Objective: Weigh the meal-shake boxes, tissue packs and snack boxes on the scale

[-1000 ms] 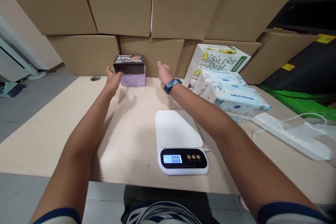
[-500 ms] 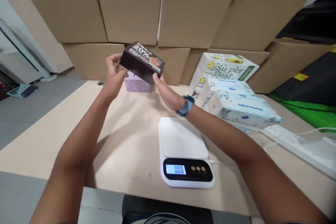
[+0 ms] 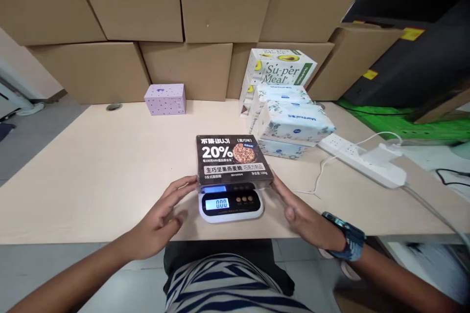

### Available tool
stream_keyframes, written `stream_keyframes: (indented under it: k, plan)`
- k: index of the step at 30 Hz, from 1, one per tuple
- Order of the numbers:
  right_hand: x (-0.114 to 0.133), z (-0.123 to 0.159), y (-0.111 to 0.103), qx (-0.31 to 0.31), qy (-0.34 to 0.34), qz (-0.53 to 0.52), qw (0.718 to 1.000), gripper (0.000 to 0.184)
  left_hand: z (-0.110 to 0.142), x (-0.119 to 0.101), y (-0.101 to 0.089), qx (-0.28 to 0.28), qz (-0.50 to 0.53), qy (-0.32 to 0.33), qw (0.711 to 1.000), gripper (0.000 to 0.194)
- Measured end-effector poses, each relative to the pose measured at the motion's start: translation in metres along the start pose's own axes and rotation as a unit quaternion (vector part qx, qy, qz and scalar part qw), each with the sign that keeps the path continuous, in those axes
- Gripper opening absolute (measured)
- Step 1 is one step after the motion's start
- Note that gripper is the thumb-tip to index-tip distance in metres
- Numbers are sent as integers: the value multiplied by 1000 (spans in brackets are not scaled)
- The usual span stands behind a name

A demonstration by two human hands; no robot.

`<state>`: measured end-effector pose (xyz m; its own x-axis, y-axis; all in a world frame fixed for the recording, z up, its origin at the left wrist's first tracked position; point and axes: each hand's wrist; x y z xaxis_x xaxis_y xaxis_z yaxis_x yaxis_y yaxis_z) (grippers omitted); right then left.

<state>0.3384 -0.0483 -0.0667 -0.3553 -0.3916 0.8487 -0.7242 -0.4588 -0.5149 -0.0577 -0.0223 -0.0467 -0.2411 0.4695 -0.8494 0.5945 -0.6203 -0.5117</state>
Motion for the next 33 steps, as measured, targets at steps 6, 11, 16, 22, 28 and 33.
stream_keyframes:
  k: [6, 11, 16, 22, 28, 33]
  plan:
    - [-23, -34, -30, -145, 45, 69, 986, 94, -55, 10, -20, -152, 53, -77, 984, 33]
    - [-39, -60, -25, -136, -5, 21, 990, 102, -92, 26, -15, -105, 190, -78, 973, 95]
    - [-40, -49, -16, -87, -102, 75, 988, 92, -78, 36, -3, -31, 205, -12, 978, 108]
    - [-47, -44, -25, -64, -121, 122, 983, 107, -76, 53, -12, 13, 108, 82, 991, 114]
    - [-64, -39, -33, -61, -105, 178, 977, 117, -77, 60, -22, 38, 25, 88, 995, 159]
    - [-58, -37, -51, -12, -77, 144, 987, 139, -80, 56, -36, 64, -16, 67, 996, 183]
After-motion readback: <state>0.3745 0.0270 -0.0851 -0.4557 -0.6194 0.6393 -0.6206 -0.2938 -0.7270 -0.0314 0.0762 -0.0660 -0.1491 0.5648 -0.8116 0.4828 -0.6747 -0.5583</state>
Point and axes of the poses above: each hand's wrist, its own z-axis away from the middle knuckle, its own y-axis out of the palm, x = y × z, and after that the axes turned 11 degrees about x, right-handed
